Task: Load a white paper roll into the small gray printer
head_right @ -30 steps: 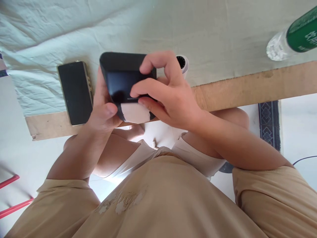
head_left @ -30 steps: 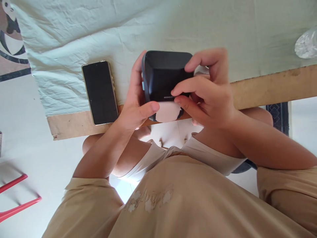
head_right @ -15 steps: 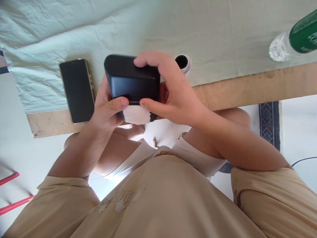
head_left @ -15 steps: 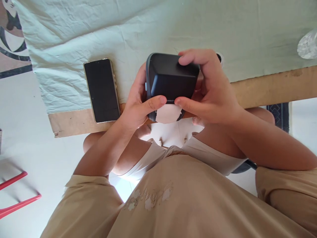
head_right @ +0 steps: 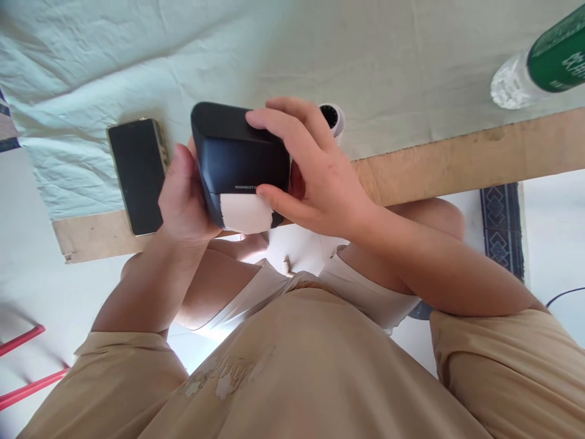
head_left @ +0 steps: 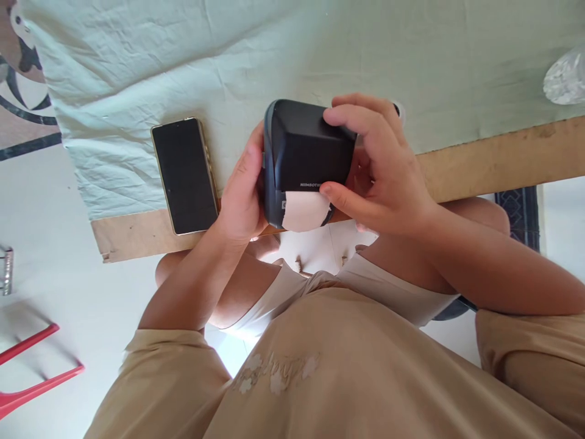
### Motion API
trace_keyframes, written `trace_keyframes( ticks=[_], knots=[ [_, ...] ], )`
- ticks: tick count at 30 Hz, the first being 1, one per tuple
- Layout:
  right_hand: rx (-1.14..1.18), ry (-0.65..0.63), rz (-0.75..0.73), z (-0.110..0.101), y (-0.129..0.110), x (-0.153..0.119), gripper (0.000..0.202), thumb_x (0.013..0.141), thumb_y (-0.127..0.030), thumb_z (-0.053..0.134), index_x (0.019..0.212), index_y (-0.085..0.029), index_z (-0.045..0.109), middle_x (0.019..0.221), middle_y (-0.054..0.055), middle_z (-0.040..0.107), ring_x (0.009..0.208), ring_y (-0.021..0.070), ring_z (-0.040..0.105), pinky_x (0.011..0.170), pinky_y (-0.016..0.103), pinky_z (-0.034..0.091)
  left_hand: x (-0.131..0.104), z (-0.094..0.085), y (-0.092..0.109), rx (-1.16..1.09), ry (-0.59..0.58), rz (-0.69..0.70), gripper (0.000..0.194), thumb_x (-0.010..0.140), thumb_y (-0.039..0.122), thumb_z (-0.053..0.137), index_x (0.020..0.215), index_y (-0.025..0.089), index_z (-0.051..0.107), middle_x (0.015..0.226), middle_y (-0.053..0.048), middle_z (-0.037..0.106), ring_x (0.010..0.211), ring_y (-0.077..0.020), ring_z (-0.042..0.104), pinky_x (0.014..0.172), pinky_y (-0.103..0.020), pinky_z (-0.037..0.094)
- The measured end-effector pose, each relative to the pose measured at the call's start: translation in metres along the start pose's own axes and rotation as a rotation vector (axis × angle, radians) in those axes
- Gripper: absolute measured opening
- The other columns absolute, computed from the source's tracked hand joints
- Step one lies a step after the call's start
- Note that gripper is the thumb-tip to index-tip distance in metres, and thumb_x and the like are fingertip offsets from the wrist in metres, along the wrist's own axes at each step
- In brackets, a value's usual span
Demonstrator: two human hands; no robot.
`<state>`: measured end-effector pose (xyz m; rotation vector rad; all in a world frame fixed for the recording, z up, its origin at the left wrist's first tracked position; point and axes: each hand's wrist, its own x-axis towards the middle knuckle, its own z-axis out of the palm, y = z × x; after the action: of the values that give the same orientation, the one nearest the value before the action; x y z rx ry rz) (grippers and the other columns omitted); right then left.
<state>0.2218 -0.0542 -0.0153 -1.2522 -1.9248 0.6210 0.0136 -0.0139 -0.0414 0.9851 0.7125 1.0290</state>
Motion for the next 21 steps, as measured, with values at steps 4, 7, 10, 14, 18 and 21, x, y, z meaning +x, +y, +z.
trace_keyframes(
  ticks=[4, 7, 10, 14, 18, 21],
  knots=[
    [-0.053, -0.012, -0.044, -0.001, -0.001, 0.001, 0.055, 0.101, -0.041, 0.064, 0.153, -0.033, 0.047, 0.16, 0.014, 0.053, 0.139, 0.0325, 0.063, 0.097, 0.052, 0.07, -0.003, 0.001, 0.002, -0.029, 0.059, -0.072, 0.048, 0.105, 0.066, 0.049, 0.116, 0.027, 0.074, 0.118, -0.005, 0.08, 0.161, -0.0321, 0.047, 0.131, -0.048, 0.044],
    [-0.081, -0.009, -0.1, -0.001, 0.001, 0.002, 0.059, 0.099, -0.044, 0.065, 0.154, -0.031, 0.047, 0.158, 0.016, 0.054, 0.141, 0.0344, 0.061, 0.101, 0.055, 0.068, -0.003, -0.005, -0.002, -0.062, 0.048, -0.025, 0.043, 0.1, 0.068, 0.058, 0.111, 0.03, 0.075, 0.115, -0.003, 0.081, 0.161, -0.0346, 0.045, 0.126, -0.048, 0.048],
    [-0.089, -0.017, -0.144, -0.003, 0.003, 0.002, 0.063, 0.097, -0.045, 0.069, 0.155, -0.034, 0.046, 0.155, 0.014, 0.057, 0.143, 0.035, 0.061, 0.109, 0.058, 0.064, -0.001, -0.009, -0.005, -0.12, 0.0, -0.006, 0.043, 0.097, 0.07, 0.063, 0.105, 0.029, 0.074, 0.107, -0.003, 0.081, 0.157, -0.0364, 0.049, 0.117, -0.047, 0.053],
    [-0.15, -0.004, -0.183, -0.008, 0.002, 0.004, 0.065, 0.094, -0.047, 0.074, 0.152, -0.033, 0.049, 0.151, 0.015, 0.059, 0.138, 0.0343, 0.064, 0.104, 0.055, 0.066, 0.001, -0.009, -0.003, -0.111, -0.016, -0.062, 0.043, 0.097, 0.069, 0.064, 0.104, 0.027, 0.074, 0.104, -0.004, 0.079, 0.149, -0.0363, 0.057, 0.108, -0.046, 0.058],
    [-0.191, 0.152, -0.288, -0.008, -0.001, 0.005, 0.047, 0.092, -0.046, 0.076, 0.133, -0.027, 0.061, 0.108, 0.009, 0.07, 0.098, 0.0241, 0.072, 0.063, 0.034, 0.061, 0.001, -0.007, -0.003, -0.134, -0.021, -0.07, 0.045, 0.098, 0.069, 0.061, 0.106, 0.027, 0.075, 0.111, -0.004, 0.081, 0.152, -0.0351, 0.055, 0.114, -0.045, 0.056],
    [-0.129, 0.316, -0.285, -0.007, -0.005, 0.004, 0.024, 0.095, -0.036, 0.074, 0.116, -0.03, 0.063, 0.06, -0.008, 0.044, 0.051, 0.0097, 0.047, 0.046, 0.026, 0.035, 0.001, -0.009, -0.008, -0.121, -0.056, -0.028, 0.043, 0.095, 0.066, 0.066, 0.108, 0.027, 0.074, 0.116, -0.004, 0.081, 0.153, -0.0345, 0.054, 0.116, -0.044, 0.055]
  ],
)
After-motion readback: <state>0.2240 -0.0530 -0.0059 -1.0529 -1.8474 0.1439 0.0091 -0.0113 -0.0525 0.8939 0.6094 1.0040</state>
